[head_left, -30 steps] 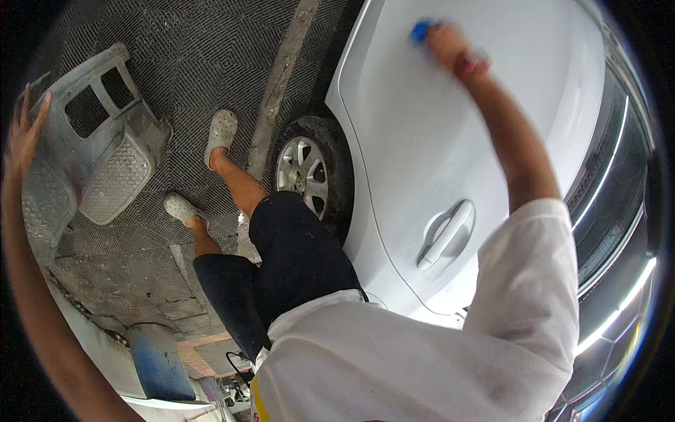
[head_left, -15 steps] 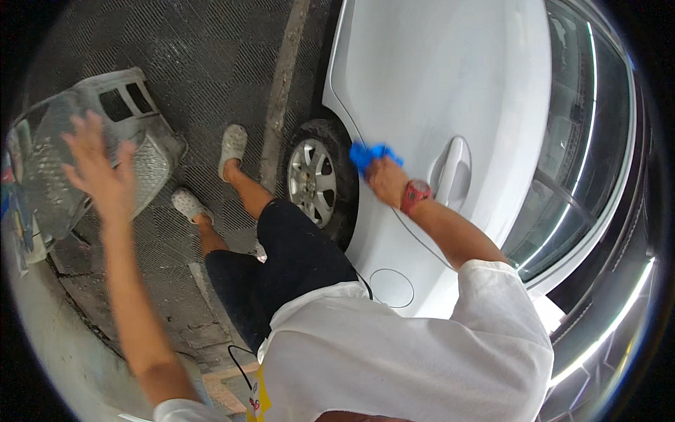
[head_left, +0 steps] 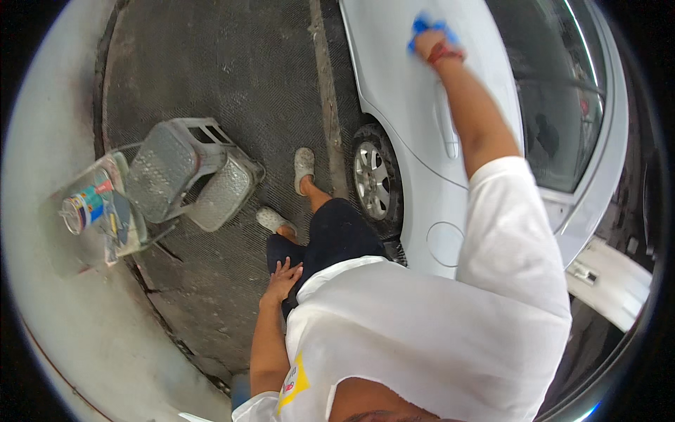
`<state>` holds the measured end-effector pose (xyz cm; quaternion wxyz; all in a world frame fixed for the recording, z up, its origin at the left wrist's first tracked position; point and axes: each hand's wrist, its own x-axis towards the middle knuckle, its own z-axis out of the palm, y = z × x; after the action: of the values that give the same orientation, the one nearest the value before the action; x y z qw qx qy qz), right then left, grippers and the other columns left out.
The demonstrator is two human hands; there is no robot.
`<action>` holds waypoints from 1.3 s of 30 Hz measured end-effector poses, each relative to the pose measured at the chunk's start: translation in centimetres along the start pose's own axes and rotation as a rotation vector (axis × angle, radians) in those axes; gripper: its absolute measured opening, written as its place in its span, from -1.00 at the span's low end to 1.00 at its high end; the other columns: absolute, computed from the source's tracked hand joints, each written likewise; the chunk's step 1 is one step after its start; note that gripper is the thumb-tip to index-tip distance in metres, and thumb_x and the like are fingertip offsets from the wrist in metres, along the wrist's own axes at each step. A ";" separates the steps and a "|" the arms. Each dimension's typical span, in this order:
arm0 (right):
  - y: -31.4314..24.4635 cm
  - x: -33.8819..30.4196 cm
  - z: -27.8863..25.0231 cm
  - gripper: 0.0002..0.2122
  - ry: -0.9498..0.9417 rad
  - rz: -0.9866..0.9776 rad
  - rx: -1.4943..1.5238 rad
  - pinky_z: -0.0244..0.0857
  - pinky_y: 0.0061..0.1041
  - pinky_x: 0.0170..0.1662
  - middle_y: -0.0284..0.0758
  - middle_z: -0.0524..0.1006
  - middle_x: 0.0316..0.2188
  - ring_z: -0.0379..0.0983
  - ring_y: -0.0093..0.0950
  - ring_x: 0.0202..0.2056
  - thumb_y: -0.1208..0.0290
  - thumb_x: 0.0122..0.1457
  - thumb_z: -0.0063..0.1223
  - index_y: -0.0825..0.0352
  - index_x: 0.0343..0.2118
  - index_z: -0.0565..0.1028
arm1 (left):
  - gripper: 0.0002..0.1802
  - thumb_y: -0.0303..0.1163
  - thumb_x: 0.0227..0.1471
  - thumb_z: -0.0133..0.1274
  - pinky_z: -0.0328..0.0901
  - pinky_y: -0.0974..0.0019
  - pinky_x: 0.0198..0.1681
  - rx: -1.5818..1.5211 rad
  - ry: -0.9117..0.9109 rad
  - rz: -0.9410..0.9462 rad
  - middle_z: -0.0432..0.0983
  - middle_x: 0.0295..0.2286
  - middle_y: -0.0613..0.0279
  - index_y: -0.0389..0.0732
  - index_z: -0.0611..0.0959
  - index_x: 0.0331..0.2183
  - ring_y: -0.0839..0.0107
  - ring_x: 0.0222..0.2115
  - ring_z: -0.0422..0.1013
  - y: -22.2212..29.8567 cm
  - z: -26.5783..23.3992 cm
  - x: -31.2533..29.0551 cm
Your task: The person scrubs the inside of a white car hood with a sponge and water, then wipes the exterior of a white car with a blue cloth. The person returns to scrub the hood again.
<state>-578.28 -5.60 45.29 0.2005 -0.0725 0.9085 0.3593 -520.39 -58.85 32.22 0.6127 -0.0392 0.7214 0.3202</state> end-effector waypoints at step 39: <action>-54.3 -98.5 31.2 -0.53 -0.124 1.124 1.778 0.32 -0.14 0.32 0.05 0.55 0.20 0.47 0.04 0.23 0.45 0.27 -0.04 0.28 0.26 0.52 | -0.10 0.39 0.37 -0.24 0.09 0.00 0.47 1.206 -0.215 0.132 0.27 0.39 -0.04 -0.10 0.45 0.38 -0.03 0.40 0.20 -4.5 14.1 -7.8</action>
<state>-464.00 -25.24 31.86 0.0322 0.5507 0.7363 -0.3918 -504.35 -57.86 36.87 0.5751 0.3914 0.7107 -0.1047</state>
